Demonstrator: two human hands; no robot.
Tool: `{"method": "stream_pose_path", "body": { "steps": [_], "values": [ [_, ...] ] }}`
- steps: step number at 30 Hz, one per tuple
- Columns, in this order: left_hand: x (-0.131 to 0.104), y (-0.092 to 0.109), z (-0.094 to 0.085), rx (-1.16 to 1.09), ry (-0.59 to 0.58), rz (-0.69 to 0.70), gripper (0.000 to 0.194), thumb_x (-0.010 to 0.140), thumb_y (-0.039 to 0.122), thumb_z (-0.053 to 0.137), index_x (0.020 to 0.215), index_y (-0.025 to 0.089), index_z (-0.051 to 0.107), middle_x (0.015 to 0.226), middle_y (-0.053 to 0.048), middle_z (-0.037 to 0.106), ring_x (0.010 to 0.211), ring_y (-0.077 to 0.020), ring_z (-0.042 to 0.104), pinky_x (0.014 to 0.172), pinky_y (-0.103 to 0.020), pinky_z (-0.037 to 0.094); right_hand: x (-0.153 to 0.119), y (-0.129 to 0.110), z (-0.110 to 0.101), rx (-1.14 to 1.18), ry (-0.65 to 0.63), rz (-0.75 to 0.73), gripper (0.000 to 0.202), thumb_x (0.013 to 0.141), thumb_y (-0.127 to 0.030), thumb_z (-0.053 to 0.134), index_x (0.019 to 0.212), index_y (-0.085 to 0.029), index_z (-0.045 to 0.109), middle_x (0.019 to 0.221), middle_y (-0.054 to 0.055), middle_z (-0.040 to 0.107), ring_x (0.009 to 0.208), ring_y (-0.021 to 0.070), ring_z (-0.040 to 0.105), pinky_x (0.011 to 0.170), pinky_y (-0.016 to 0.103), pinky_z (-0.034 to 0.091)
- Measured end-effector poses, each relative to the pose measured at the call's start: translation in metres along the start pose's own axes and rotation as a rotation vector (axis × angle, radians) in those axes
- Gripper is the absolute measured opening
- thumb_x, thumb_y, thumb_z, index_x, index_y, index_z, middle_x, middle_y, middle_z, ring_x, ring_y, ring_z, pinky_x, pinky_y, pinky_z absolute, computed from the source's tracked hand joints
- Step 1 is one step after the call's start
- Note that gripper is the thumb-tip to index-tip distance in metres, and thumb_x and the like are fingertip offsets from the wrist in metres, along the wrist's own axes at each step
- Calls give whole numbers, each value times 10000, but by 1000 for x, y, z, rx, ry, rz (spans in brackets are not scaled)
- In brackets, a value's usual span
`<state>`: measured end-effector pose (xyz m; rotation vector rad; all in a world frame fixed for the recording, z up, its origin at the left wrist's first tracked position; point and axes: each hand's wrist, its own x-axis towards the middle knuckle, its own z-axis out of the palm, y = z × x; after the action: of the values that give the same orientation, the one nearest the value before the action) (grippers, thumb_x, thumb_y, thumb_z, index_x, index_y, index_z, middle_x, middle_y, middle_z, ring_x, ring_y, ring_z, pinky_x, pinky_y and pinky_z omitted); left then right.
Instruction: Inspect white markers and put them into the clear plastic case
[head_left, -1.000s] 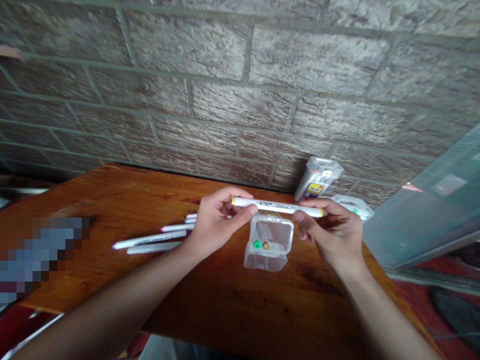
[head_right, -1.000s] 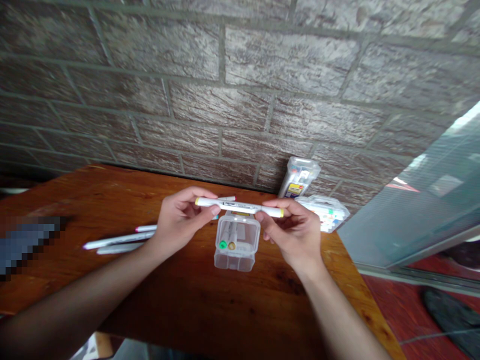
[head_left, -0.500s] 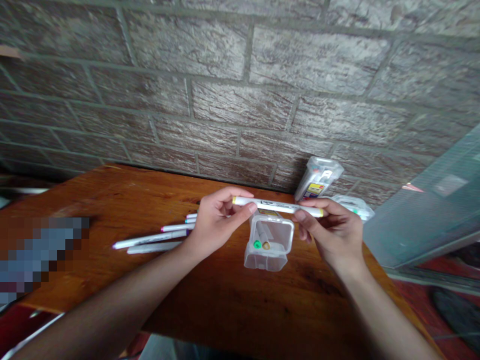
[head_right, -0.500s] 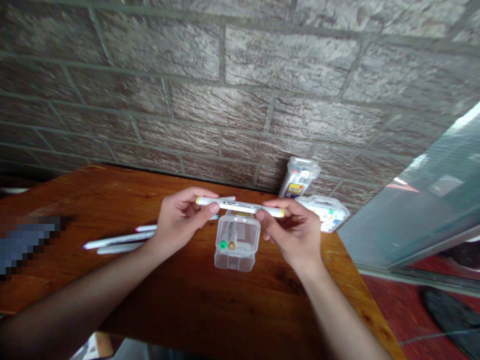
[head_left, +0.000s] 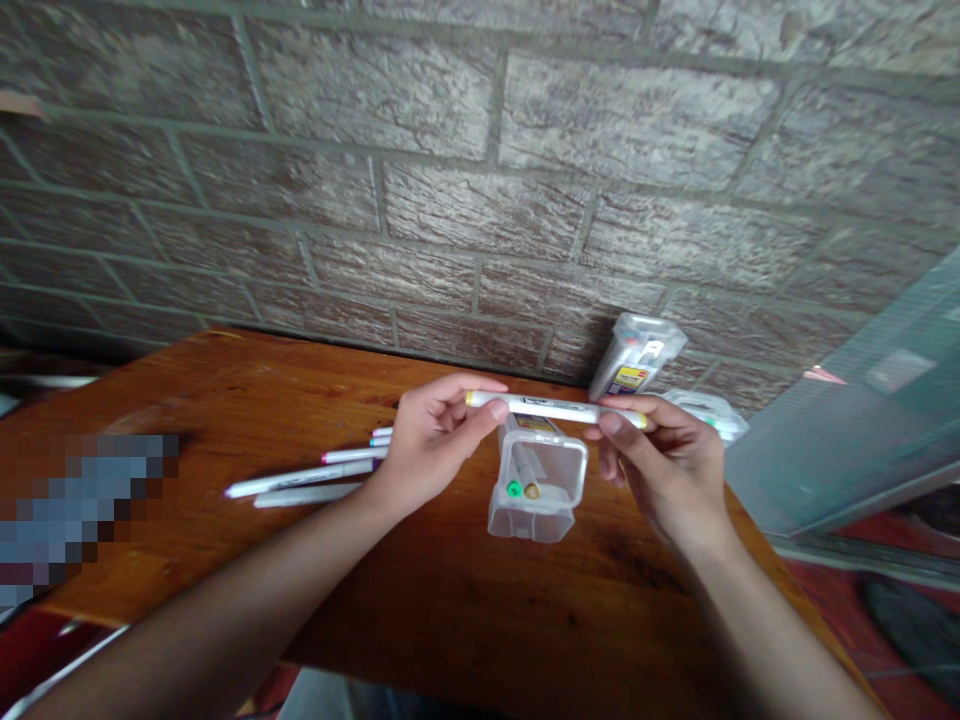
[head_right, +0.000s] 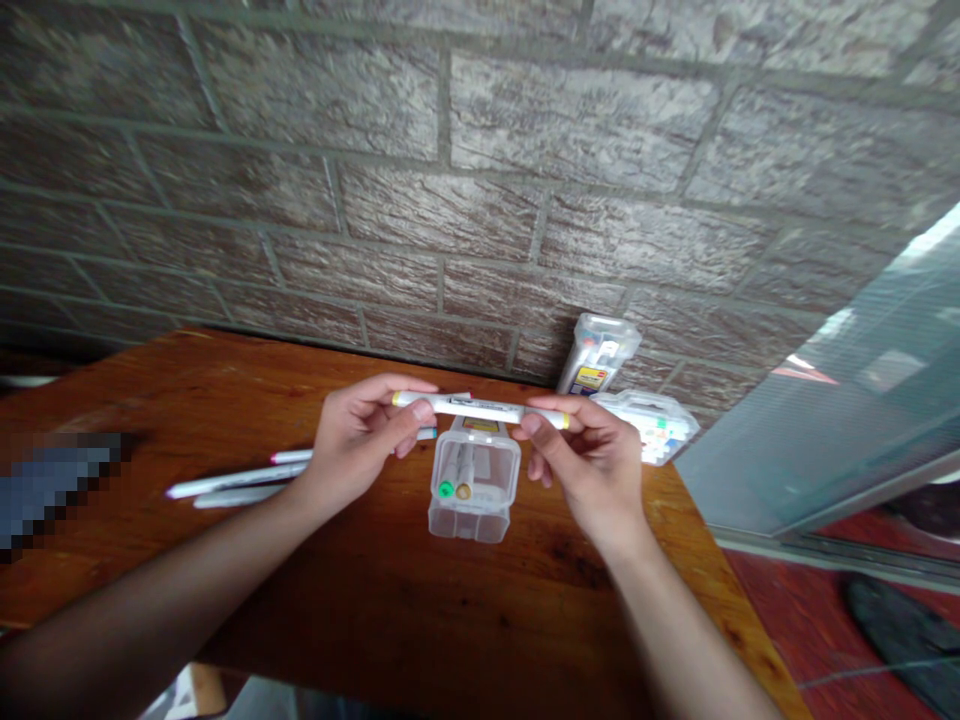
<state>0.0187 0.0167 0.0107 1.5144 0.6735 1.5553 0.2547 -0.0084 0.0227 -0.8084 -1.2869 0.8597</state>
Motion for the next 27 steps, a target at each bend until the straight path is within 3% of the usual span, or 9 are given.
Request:
{"method": "stream_pose_path", "body": {
  "steps": [16, 27],
  "values": [
    [1, -5, -3, -158, -3, -42, 207, 954, 323, 801, 1090, 169, 826, 801, -57, 805, 486, -63, 563, 467, -183, 432, 1, -2, -1, 91, -12, 59, 193, 900, -366, 862, 1033, -226, 877, 827, 74, 855, 413, 105, 614, 357, 198, 454],
    [0, -7, -5, -223, 3, -41, 238, 973, 353, 764, 1130, 193, 846, 838, -78, 818, 498, -83, 562, 472, -212, 423, 2, -4, 0, 144, -20, 70, 181, 918, -319, 795, 1034, -199, 864, 836, 93, 863, 401, 122, 616, 349, 210, 447]
  ]
}}
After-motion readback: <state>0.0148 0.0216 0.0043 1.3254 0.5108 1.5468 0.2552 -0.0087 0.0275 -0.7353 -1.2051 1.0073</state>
